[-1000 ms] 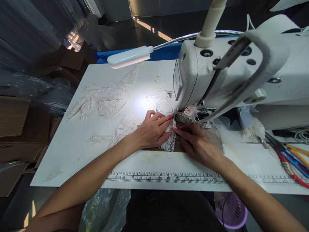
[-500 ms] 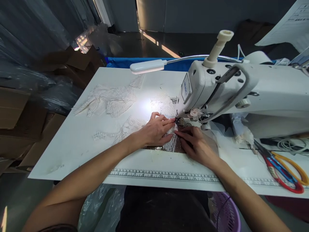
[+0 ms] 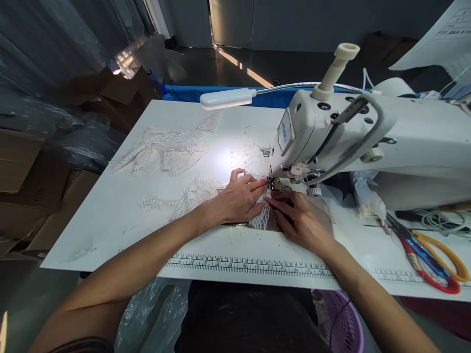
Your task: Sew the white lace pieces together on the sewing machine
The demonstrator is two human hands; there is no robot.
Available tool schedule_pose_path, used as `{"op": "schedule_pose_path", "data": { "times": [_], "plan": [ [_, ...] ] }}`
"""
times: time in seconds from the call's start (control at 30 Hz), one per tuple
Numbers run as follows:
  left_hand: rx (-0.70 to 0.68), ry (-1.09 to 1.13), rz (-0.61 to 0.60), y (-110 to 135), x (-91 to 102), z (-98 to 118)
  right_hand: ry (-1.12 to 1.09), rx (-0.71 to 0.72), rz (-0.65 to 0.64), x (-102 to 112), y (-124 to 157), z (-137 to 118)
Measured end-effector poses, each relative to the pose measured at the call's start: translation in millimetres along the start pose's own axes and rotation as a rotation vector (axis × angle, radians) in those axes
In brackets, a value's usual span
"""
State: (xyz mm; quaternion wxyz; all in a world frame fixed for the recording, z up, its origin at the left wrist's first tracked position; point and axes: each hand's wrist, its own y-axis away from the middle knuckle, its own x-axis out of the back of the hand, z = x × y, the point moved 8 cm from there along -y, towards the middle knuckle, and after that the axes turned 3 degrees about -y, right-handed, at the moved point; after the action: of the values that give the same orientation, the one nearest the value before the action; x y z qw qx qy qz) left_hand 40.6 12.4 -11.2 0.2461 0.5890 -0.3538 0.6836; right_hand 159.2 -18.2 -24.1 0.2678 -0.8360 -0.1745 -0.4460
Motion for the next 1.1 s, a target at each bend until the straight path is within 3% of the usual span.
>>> {"op": "schedule_pose_path", "data": {
  "times": [0.53, 0.73, 0.9, 1.0, 1.1],
  "plan": [
    [0.052, -0.019, 0.025, -5.1, -4.1, -3.8, 0.067, -0.011, 0.070, 0.1, -6.0, -2.1],
    [0.093, -0.059, 0.057, -6.0, 1.2, -2.1, -0.077, -0.083, 0.016, 6.3, -1.0, 11.7],
    [-0.092, 0.083, 0.036, 3.0, 21.8, 2.4, -0.166, -0.196, -0.070, 25.7, 2.6, 25.0],
    [-0.227, 0.239, -0.032, 13.1, 21.7, 6.9, -0.189, -0.171, -0.074, 31.4, 2.2, 20.6],
    [-0.219, 0.276, 0.015, 17.9, 16.7, 2.7, -0.222, -0.107, -0.041, 26.3, 3.8, 6.3]
  ]
}}
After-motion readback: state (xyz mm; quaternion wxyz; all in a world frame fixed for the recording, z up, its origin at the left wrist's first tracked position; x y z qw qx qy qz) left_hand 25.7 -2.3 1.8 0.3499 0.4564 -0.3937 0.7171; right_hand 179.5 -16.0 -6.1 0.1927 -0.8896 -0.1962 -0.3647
